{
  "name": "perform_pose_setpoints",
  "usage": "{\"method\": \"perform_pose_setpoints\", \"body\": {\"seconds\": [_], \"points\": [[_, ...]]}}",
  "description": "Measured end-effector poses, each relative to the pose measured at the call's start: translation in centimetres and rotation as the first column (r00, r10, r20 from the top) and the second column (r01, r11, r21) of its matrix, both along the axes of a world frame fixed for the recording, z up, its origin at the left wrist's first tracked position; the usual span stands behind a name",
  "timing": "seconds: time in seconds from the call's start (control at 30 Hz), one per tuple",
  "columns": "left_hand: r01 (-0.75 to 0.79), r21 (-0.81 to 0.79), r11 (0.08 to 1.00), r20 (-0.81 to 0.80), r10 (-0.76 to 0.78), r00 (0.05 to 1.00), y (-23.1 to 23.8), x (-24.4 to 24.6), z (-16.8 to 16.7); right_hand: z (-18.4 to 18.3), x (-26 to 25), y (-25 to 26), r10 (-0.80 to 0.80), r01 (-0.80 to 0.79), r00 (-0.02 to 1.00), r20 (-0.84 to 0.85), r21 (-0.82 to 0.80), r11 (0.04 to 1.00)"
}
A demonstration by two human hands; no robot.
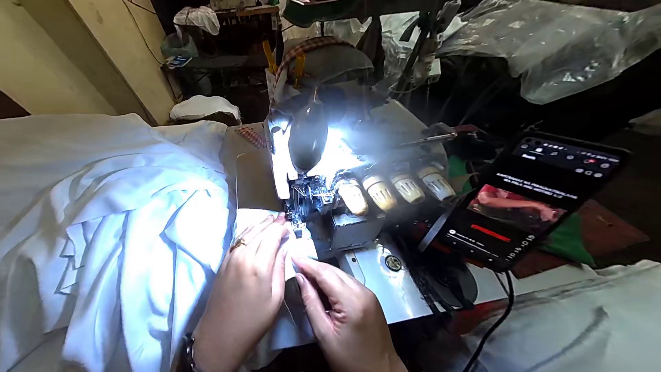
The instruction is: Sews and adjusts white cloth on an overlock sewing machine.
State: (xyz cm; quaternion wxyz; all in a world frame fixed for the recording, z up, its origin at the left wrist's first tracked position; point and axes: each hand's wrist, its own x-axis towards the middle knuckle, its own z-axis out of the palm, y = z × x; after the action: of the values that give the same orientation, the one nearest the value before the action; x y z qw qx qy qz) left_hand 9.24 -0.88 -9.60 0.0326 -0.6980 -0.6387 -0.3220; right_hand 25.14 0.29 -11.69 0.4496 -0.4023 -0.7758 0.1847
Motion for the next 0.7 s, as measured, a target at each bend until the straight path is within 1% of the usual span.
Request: {"method": "perform_pose_setpoints", "body": {"seconds": [0.1, 0.2, 0.3, 0.37, 0.47, 0.57, 0.63, 0.7], "points": [[-0.019, -0.081, 0.997, 0.033, 0.021, 0.999, 1.8, -1.2, 0.9, 0.7, -1.0, -0.4, -0.041, 0.036, 0.993, 0.107, 0.046, 0.998], [-0.057, -0.162, 0.985, 0.116, 0.077, 0.99, 4.0, -2.4, 2.2, 1.2, -1.4, -0.6, -0.016, 0.013, 0.992, 0.129, 0.029, 0.999], [-0.126, -0.093, 0.988, 0.116, 0.136, 0.984, 5.5, -3.6, 1.9, 1.3, -0.8, -0.6, 0.054, -0.049, 0.993, 0.107, -0.054, 0.997], [-0.183, -0.089, 0.979, 0.175, 0.196, 0.965, 5.5, -4.0, 1.4, 1.3, -0.1, -0.4, 0.091, -0.082, 0.993, 0.071, -0.121, 0.989], [-0.249, -0.042, 0.968, 0.284, 0.25, 0.926, 3.6, -4.3, 0.8, 1.6, 0.7, 0.2, 0.107, -0.105, 0.994, 0.002, -0.155, 0.982], [-0.27, 0.074, 0.96, 0.322, 0.233, 0.918, 0.1, -2.9, 1.1, 1.8, 0.9, 1.1, 0.145, -0.154, 0.985, -0.088, -0.107, 0.982], [-0.221, 0.06, 0.973, 0.375, 0.184, 0.909, -2.3, -0.9, 1.6, 1.7, 0.8, 1.5, 0.216, -0.23, 0.963, -0.163, -0.075, 0.97], [-0.11, -0.015, 0.994, 0.447, 0.105, 0.888, -4.3, 1.3, 2.1, 1.6, 1.1, 1.9, 0.343, -0.361, 0.919, -0.196, -0.066, 0.93]]}}
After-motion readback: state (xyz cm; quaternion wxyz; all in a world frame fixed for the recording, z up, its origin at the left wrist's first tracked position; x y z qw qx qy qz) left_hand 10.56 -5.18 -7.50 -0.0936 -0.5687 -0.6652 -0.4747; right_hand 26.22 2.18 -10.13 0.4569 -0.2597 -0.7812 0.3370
